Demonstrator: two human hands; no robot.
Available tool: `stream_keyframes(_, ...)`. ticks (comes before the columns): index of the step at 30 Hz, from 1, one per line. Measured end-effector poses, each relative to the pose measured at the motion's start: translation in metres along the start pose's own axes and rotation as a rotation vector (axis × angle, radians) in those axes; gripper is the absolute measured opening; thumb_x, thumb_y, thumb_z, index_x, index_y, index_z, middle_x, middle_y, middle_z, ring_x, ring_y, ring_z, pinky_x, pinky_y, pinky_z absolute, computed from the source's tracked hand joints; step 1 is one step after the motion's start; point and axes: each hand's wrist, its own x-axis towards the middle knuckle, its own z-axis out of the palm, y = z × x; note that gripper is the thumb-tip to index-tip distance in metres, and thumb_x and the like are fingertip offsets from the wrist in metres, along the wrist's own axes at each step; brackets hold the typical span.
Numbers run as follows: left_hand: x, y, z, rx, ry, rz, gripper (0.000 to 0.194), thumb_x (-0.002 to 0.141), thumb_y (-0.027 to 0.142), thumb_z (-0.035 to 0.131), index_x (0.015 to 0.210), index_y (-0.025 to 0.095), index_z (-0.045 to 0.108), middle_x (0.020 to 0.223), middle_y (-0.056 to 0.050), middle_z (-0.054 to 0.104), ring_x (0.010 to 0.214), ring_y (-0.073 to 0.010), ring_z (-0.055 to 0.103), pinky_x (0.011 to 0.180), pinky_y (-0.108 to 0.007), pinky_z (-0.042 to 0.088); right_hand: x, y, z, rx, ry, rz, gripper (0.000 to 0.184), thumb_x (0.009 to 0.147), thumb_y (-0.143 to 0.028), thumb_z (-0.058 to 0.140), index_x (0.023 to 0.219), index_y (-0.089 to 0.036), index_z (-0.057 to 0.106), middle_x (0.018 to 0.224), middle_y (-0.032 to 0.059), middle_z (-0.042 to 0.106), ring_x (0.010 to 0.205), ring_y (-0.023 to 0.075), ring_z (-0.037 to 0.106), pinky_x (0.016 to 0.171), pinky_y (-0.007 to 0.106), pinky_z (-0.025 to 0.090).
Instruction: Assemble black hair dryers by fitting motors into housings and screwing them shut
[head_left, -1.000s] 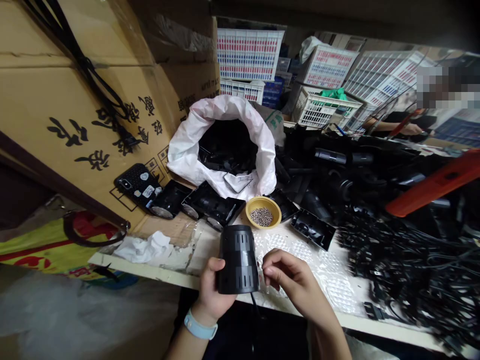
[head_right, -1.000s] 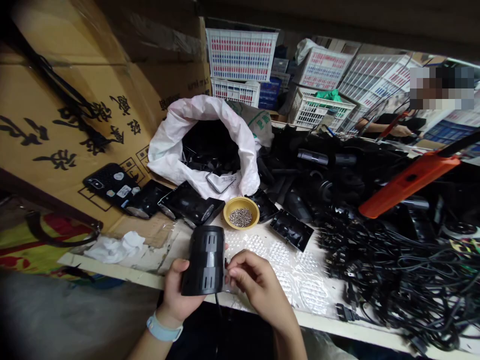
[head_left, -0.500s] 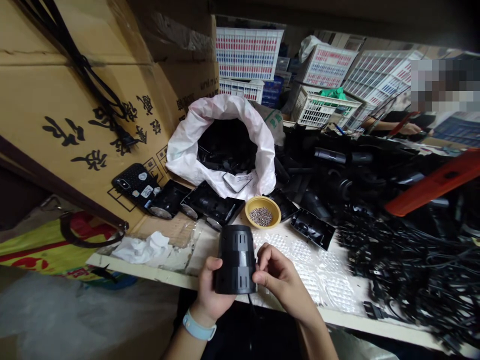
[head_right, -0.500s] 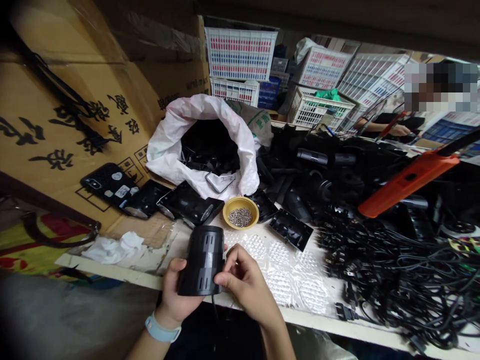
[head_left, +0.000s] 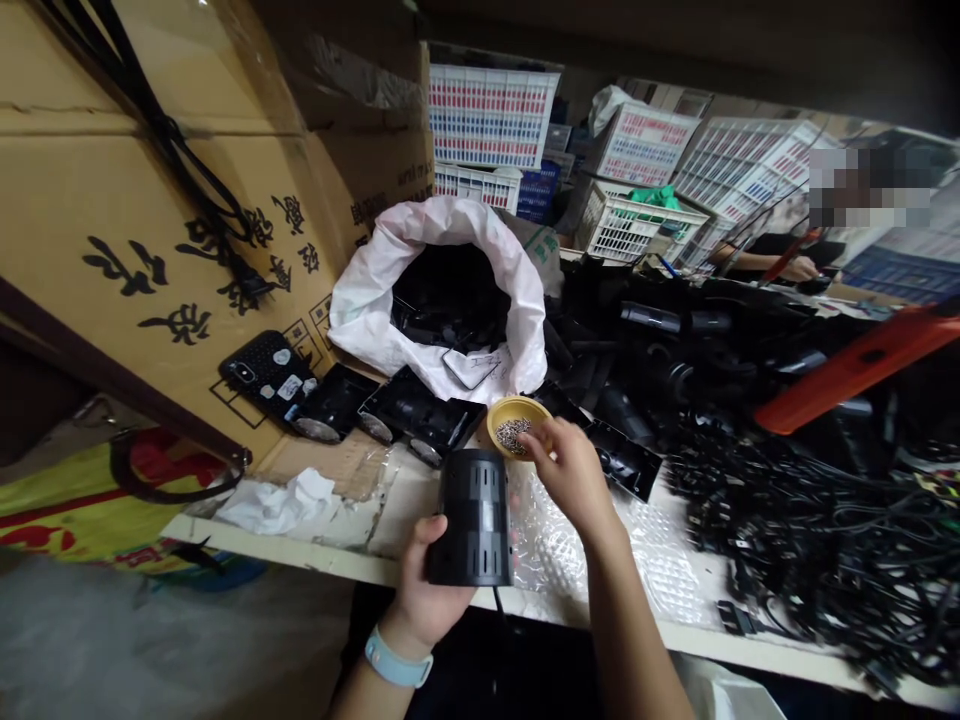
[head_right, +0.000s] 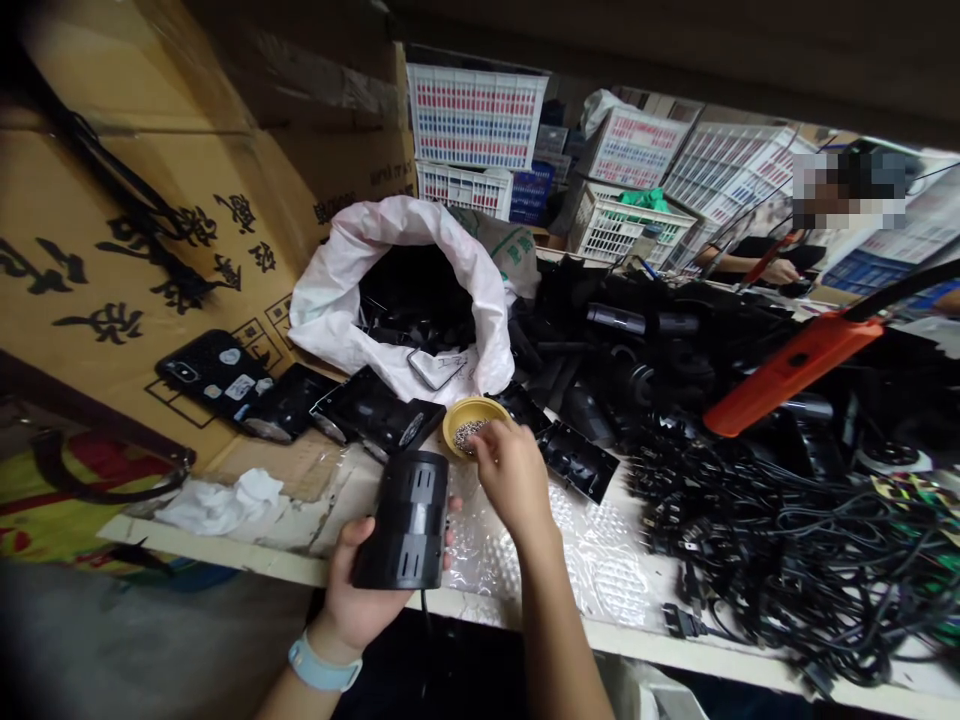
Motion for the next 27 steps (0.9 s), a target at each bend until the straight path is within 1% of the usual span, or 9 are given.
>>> stream_keyframes(2, -0.001, 0.001, 0.001, 0.008, 0.001, -0.011, 0.047, 0.079, 0.042, 0.067, 0.119, 0.016, 0.068, 0.106, -0.012, 0.073, 0.108, -0.034, 0.064, 0.098, -0.05, 0.046, 0.023, -0.001, 0.001, -0.119, -0.031, -0.003, 0.014, 0.08, -0.022, 0.065, 0.066, -0.019, 0.06, 0.085, 0.0108, 0.063, 0.093, 0.027, 0.046, 0.083, 0.04, 0.031)
stream_keyframes(6, -0.003, 0.002, 0.002, 0.005, 0.031, -0.004, 0.045, 0.08, 0.041, 0.068, 0.119, 0.017, 0.068, 0.105, -0.011, 0.074, 0.102, -0.0331, 0.067, 0.095, -0.051, 0.048, 0.043, -0.003, 0.011, -0.284, -0.119, 0.006, 0.019, 0.065, -0.006, 0.069, 0.054, -0.018, 0.061, 0.067, 0.0106, 0.062, 0.097, 0.0322, 0.044, 0.087, 0.046, 0.026)
stream_keyframes(12, -0.003, 0.0, 0.0, 0.011, 0.155, -0.024, 0.042, 0.075, 0.039, 0.074, 0.109, 0.015, 0.07, 0.108, -0.012, 0.073, 0.099, -0.0329, 0.068, 0.091, -0.048, 0.051, 0.041, 0.004, 0.013, -0.255, -0.114, 0.002, 0.015, 0.075, -0.007, 0.061, 0.066, -0.018, 0.066, 0.078, 0.0095, 0.068, 0.098, 0.0304, 0.046, 0.088, 0.046, 0.028)
stream_keyframes(15, -0.003, -0.002, 0.002, -0.011, 0.235, -0.007, 0.058, 0.072, 0.033, 0.077, 0.127, 0.021, 0.061, 0.114, -0.01, 0.071, 0.105, -0.0323, 0.066, 0.093, -0.046, 0.049, 0.03, -0.001, 0.002, -0.104, -0.131, -0.021, 0.01, 0.084, -0.018, 0.056, 0.08, -0.018, 0.065, 0.083, 0.0069, 0.067, 0.088, 0.0246, 0.055, 0.083, 0.04, 0.037)
stream_keyframes(18, -0.003, -0.003, 0.008, 0.0, 0.285, 0.05, 0.071, 0.075, 0.026, 0.074, 0.14, 0.031, 0.046, 0.124, -0.005, 0.067, 0.11, -0.0292, 0.064, 0.095, -0.042, 0.048, 0.006, -0.018, -0.016, 0.107, -0.252, -0.134, 0.012, 0.09, -0.029, 0.057, 0.084, -0.02, 0.063, 0.09, 0.0049, 0.066, 0.086, 0.0201, 0.06, 0.079, 0.032, 0.045)
stream_keyframes(20, -0.002, -0.004, 0.012, 0.033, 0.266, 0.091, 0.064, 0.078, 0.024, 0.071, 0.138, 0.03, 0.049, 0.125, -0.004, 0.067, 0.112, -0.0279, 0.063, 0.095, -0.039, 0.048, -0.015, -0.033, -0.027, 0.269, -0.394, -0.267, 0.012, 0.089, -0.03, 0.063, 0.082, -0.021, 0.065, 0.099, 0.0052, 0.063, 0.095, 0.0201, 0.06, 0.085, 0.031, 0.046)
stream_keyframes(22, 0.001, -0.004, 0.013, 0.071, 0.23, 0.127, 0.054, 0.079, 0.025, 0.069, 0.131, 0.027, 0.056, 0.124, -0.005, 0.067, 0.112, -0.0263, 0.062, 0.091, -0.035, 0.049, -0.032, -0.046, -0.032, 0.34, -0.499, -0.357, 0.008, 0.088, -0.025, 0.065, 0.08, -0.021, 0.067, 0.108, 0.0062, 0.058, 0.104, 0.021, 0.057, 0.092, 0.033, 0.044)
stream_keyframes(25, 0.004, -0.006, 0.013, 0.123, 0.213, 0.156, 0.045, 0.08, 0.026, 0.069, 0.124, 0.026, 0.062, 0.124, -0.005, 0.067, 0.108, -0.0225, 0.062, 0.078, -0.027, 0.051, -0.046, -0.056, -0.03, 0.235, -0.512, -0.354, 0.01, 0.084, -0.013, 0.065, 0.079, -0.021, 0.066, 0.112, 0.0068, 0.053, 0.109, 0.0224, 0.053, 0.095, 0.036, 0.043)
stream_keyframes(27, 0.006, -0.006, 0.013, 0.147, 0.223, 0.182, 0.045, 0.079, 0.026, 0.071, 0.123, 0.027, 0.063, 0.124, -0.004, 0.067, 0.108, -0.0212, 0.061, 0.08, -0.027, 0.051, -0.047, -0.059, -0.027, 0.194, -0.503, -0.339, 0.013, 0.08, -0.008, 0.064, 0.075, -0.02, 0.064, 0.112, 0.0062, 0.052, 0.112, 0.0233, 0.05, 0.097, 0.038, 0.041)
